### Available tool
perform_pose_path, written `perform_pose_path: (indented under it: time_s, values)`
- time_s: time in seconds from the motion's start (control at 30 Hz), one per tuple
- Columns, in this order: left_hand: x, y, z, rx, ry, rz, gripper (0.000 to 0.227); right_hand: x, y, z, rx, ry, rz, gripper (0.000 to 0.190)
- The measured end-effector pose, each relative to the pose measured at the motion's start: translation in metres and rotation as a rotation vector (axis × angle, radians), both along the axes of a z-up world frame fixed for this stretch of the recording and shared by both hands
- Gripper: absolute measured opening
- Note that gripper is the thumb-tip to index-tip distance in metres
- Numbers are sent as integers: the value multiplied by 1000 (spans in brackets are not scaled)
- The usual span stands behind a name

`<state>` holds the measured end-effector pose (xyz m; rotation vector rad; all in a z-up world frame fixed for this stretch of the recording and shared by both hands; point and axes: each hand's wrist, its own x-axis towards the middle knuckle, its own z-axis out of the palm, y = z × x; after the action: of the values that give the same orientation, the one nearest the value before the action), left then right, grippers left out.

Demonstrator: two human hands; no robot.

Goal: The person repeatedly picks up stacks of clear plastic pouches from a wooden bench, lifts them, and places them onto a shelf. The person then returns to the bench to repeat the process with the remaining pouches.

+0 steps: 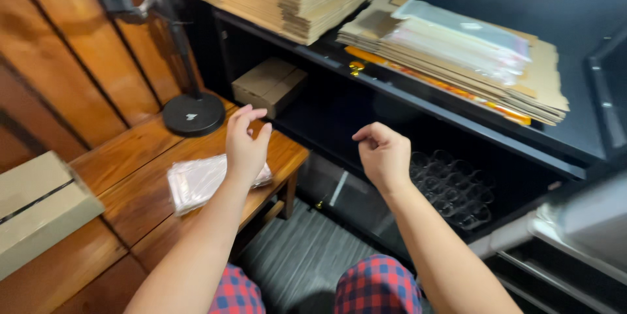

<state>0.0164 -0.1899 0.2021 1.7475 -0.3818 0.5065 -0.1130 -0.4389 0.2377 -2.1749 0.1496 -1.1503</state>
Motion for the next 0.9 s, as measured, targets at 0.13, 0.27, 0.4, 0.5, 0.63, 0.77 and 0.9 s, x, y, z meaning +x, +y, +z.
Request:
perform_pose_path:
  time_s: [0.13, 0.27, 0.4, 0.5, 0.63, 0.77, 0.9]
  values:
    - [-4, 65, -61, -30, 162, 155, 28, 13, 38, -34, 48, 165, 108, 46]
    - [-17, 119, -101, -79, 219, 389, 27, 35, 63, -72, 17, 157, 186, 50]
    - [-15, 159, -143, -95, 196, 496, 27, 53, 89, -94, 263, 275, 255, 43]
    - [-16, 177, -170, -64, 181, 576, 26, 65, 95, -107, 126, 214, 189, 46]
    - [-21, 188, -178, -66, 126, 613, 26, 69, 106, -114, 108, 216, 229, 48]
    - [-27, 190, -185, -72, 93, 643, 24, 66, 112, -115, 100, 289, 341, 53]
    - [-33, 189, -180, -75, 93, 650, 23, 67, 124, -121, 110, 279, 340, 51]
